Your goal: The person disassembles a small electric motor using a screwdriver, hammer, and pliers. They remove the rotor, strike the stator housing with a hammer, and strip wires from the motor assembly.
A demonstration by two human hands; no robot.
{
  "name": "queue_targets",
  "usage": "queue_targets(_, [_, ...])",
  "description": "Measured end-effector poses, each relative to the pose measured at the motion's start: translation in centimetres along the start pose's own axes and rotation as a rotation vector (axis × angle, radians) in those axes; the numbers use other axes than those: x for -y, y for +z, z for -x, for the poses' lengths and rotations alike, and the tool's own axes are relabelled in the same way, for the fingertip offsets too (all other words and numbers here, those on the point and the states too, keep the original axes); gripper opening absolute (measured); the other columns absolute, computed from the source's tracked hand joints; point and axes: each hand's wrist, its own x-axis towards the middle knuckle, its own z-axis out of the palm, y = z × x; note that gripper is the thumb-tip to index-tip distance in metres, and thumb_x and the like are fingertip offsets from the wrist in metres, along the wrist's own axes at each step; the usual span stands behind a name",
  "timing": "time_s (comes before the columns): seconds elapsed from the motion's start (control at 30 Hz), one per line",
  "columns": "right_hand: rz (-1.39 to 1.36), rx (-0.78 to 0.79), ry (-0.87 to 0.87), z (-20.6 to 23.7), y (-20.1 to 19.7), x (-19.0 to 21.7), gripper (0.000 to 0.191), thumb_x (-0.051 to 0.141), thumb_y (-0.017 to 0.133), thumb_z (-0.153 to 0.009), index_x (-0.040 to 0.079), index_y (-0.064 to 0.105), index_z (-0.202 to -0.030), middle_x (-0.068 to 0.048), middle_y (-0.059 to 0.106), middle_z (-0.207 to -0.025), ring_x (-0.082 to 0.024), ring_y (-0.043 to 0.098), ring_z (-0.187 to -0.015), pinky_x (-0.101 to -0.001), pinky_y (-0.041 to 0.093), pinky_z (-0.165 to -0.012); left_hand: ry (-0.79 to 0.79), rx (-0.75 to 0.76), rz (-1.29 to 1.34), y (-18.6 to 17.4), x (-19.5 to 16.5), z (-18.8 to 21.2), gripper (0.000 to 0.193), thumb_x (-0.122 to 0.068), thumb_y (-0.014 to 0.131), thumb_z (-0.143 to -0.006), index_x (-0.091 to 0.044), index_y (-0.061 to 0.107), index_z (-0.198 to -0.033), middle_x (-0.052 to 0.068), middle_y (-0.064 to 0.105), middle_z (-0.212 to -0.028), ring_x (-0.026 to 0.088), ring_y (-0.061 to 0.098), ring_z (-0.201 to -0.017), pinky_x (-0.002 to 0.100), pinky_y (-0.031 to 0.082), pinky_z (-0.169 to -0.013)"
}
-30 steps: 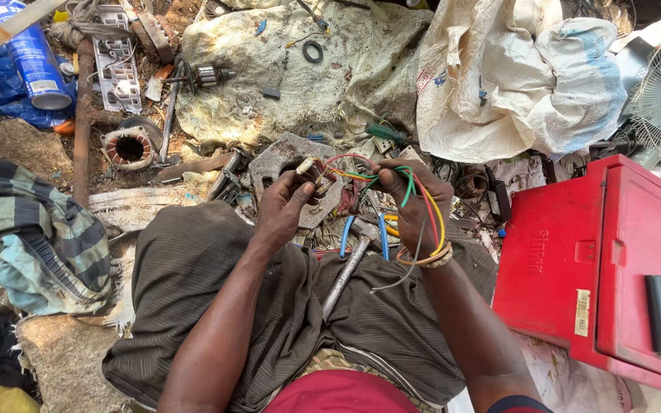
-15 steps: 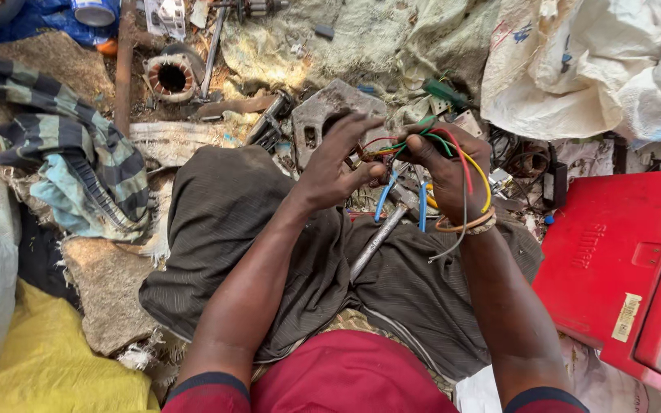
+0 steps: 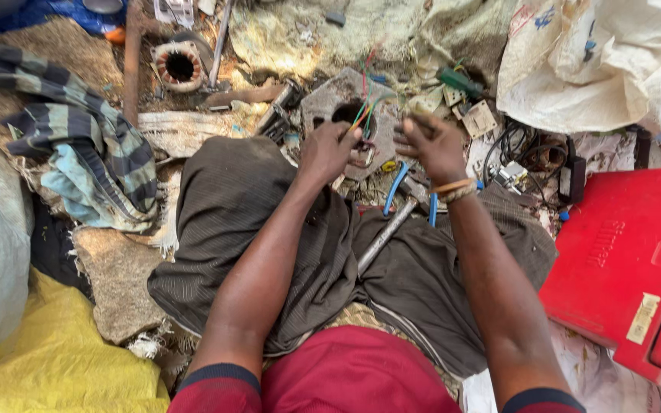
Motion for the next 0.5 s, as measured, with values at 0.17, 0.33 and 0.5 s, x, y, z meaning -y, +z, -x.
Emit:
queue_targets(0.17, [0.926, -0.127, -0.038, 3.3, -0.9, -5.9, 0.072, 0.058, 0.069, -0.097, 0.002, 0.056, -0.140, -0.029, 0.066, -0.129, -0.041, 0.069, -0.117, -0.0526, 0.056, -0.100, 0.377, -0.351, -0.315, 1.0, 1.4, -1.0, 0.033, -0.038, 0.063, -0.098, -0.010, 0.080, -0.101, 0.017, 0.069, -0.111, 0.036, 0.062, -0.105, 0.054, 0.048, -0.089])
queue_targets(0.33, [1.097, -0.051, 0.276, 4.5, -0.4, -9.6, 0.110, 0.066, 0.078, -0.078, 0.009, 0.024, -0.156, -0.034, 0.028, -0.155, -0.053, 0.053, -0.123, -0.0579, 0.049, -0.095, 0.030, -0.253, 0.272, -0.1, 2.2, -1.6, 0.029, -0.031, 0.064, -0.100, -0.004, 0.074, -0.108, 0.011, 0.069, -0.090, 0.023, 0.068, -0.078, 0.041, 0.052, -0.068])
queue_targets(0.5, [1.000, -0.133, 0.178, 3.8, -1.6, -11.1, 0.106, 0.053, 0.086, -0.074, 0.000, 0.034, -0.149, -0.037, 0.052, -0.132, -0.052, 0.058, -0.116, -0.0564, 0.050, -0.097, 0.156, -0.224, 0.467, -1.4, 2.8, -2.1, 0.025, -0.026, 0.071, -0.101, -0.002, 0.073, -0.106, 0.005, 0.072, -0.082, 0.013, 0.067, -0.072, 0.033, 0.053, -0.066])
